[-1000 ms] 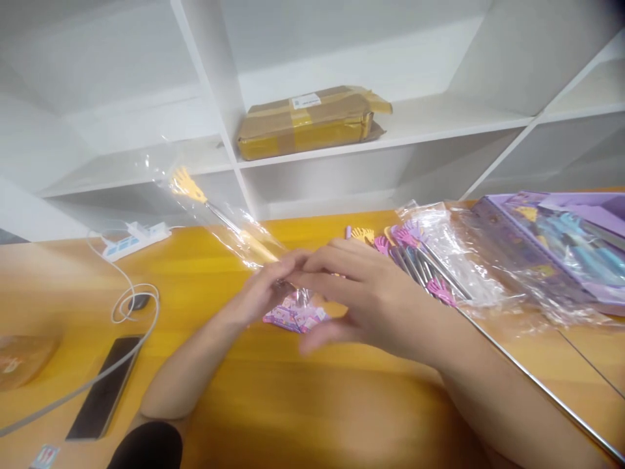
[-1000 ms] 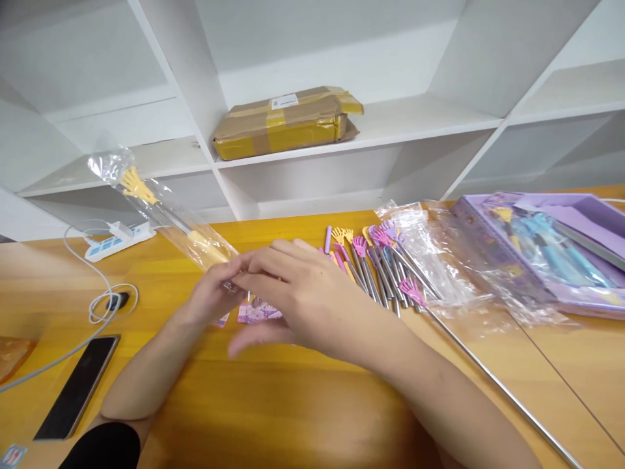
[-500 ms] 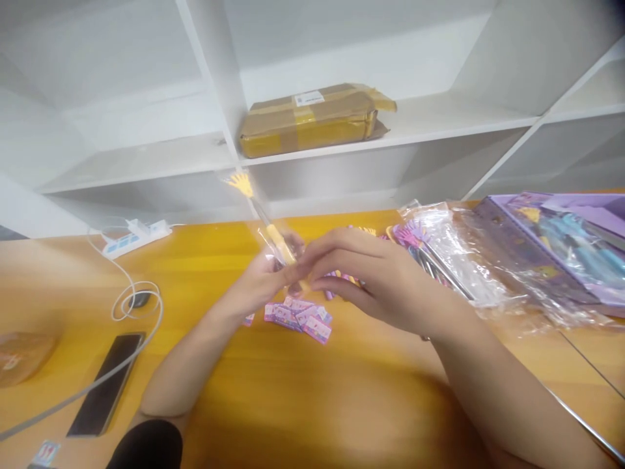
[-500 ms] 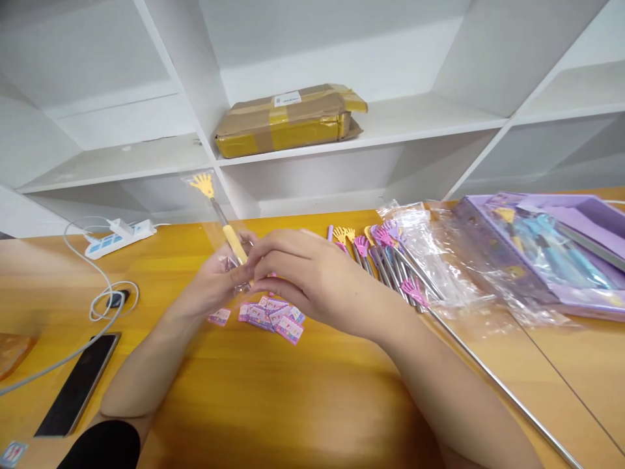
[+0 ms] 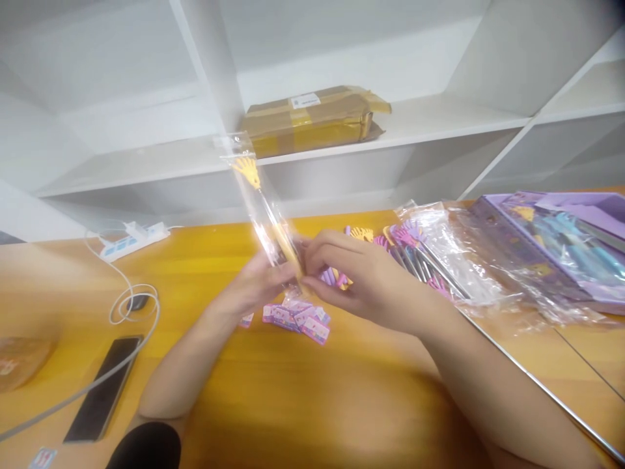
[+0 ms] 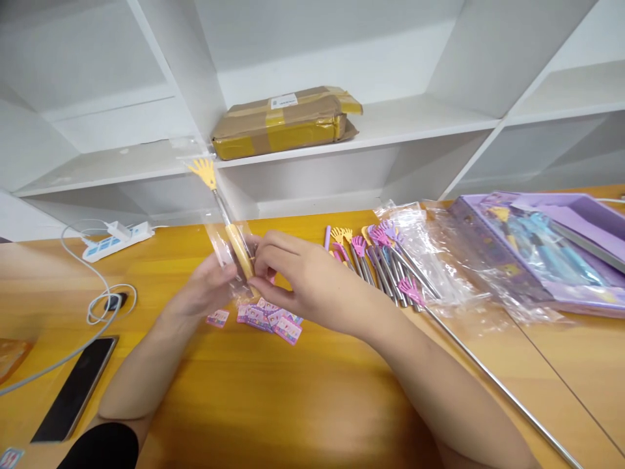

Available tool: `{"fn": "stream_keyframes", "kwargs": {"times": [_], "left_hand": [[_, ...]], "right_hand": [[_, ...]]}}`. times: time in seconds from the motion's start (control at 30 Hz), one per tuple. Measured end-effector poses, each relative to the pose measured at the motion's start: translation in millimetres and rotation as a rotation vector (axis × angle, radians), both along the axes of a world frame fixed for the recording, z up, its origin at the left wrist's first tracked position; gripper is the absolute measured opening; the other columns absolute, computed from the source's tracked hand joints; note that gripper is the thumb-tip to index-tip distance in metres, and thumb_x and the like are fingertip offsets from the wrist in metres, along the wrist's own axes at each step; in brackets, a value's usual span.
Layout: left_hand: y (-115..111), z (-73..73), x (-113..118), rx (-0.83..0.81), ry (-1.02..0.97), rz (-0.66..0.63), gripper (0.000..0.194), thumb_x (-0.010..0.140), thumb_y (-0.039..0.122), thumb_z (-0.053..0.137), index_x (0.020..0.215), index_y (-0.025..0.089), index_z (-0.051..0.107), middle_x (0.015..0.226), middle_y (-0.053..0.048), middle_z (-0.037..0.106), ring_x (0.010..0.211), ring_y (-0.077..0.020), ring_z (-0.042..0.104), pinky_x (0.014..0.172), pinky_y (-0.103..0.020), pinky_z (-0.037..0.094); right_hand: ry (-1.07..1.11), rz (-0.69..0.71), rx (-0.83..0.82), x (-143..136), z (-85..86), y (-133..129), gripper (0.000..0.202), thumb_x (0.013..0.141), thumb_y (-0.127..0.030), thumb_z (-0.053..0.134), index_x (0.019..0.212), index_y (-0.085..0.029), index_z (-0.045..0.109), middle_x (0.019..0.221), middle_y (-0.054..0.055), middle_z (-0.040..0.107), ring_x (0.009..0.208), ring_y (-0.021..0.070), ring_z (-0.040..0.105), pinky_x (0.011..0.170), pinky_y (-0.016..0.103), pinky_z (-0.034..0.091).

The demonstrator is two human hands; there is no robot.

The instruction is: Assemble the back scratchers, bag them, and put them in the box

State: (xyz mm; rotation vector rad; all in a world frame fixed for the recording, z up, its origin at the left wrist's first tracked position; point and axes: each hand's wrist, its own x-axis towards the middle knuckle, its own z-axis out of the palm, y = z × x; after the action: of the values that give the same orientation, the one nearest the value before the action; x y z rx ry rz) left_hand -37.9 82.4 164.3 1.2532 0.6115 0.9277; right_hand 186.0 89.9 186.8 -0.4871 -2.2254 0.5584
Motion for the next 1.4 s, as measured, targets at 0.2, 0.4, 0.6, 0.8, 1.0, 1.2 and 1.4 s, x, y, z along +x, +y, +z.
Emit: {"fn": "stream_keyframes", "kwargs": {"times": [0.2,0.4,0.6,0.8,1.0,1.2,1.4], "left_hand": [[-1,2.5,3,0.147,0.100,-0.014,0.042,0.087,0.025,0.085,0.124,0.021,0.066,0.109,-0.005,0.066,0.101,-0.0177,0.066,0.085,-0.026,0.054],[5,2.2,-1,0.135,0.176,0.012,0.050,0.087,0.029,0.087,0.131,0.022,0.065,0.115,-0.007,0.068,0.102,-0.0200,0.068,0.081,-0.028,0.055],[9,0.4,0,0.093,0.227,0.054,0.052,0.085,0.035,0.089,0.129,0.022,0.065,0.104,-0.005,0.069,0.084,-0.0152,0.066,0.067,-0.023,0.051],[5,-1.5,3,0.095,0.199,0.068,0.058,0.082,0.028,0.091,0.134,0.023,0.065,0.098,-0.003,0.071,0.086,-0.0167,0.070,0.074,-0.026,0.057],[-1,0.1,5,0.057,0.133,0.061,0.065,0.079,0.020,0.093,0.136,0.023,0.064,0.088,0.000,0.073,0.074,-0.0141,0.072,0.069,-0.023,0.059],[-5,6.6,0,0.018,0.131,-0.033,0.063,0.077,0.014,0.093,0.133,0.023,0.066,0.103,-0.005,0.078,0.093,-0.0205,0.078,0.080,-0.027,0.063],[-20,-9.7,-9,-0.122,0.161,-0.145,0.060,0.080,0.027,0.093,0.133,0.021,0.065,0.098,-0.006,0.077,0.081,-0.0180,0.074,0.069,-0.026,0.058]], "right_hand": [[-0.033,-0.033,-0.028,2,-1.6,3,0.012,0.101,-0.021,0.065,0.093,-0.016,0.059,0.099,0.003,0.062,0.087,0.0105,0.057,0.078,0.025,0.047],[-0.034,-0.075,-0.089,3,-0.6,4,0.013,0.102,-0.025,0.063,0.094,-0.017,0.058,0.103,0.003,0.064,0.091,0.0104,0.059,0.081,0.025,0.047],[-0.184,-0.271,-0.514,5,0.4,5,0.042,0.100,-0.059,0.065,0.099,-0.018,0.055,0.084,0.001,0.065,0.067,0.0101,0.053,0.061,0.025,0.036],[-0.164,-0.018,-0.624,3,-2.9,14,0.052,0.101,-0.061,0.061,0.077,-0.015,0.055,0.068,-0.003,0.053,0.059,0.0055,0.041,0.056,0.023,0.029],[-0.014,0.190,-0.565,2,-7.1,16,0.047,0.104,-0.047,0.062,0.072,-0.014,0.051,0.066,-0.006,0.044,0.061,0.0040,0.038,0.056,0.019,0.030],[0.001,0.394,-0.526,6,-3.4,19,0.035,0.107,-0.034,0.060,0.079,-0.012,0.062,0.071,-0.005,0.056,0.067,0.0035,0.049,0.064,0.016,0.039],[-0.055,0.515,-0.770,11,-24.6,10,0.029,0.108,-0.035,0.058,0.097,-0.011,0.070,0.084,0.001,0.068,0.077,0.0065,0.063,0.074,0.018,0.052]]}}
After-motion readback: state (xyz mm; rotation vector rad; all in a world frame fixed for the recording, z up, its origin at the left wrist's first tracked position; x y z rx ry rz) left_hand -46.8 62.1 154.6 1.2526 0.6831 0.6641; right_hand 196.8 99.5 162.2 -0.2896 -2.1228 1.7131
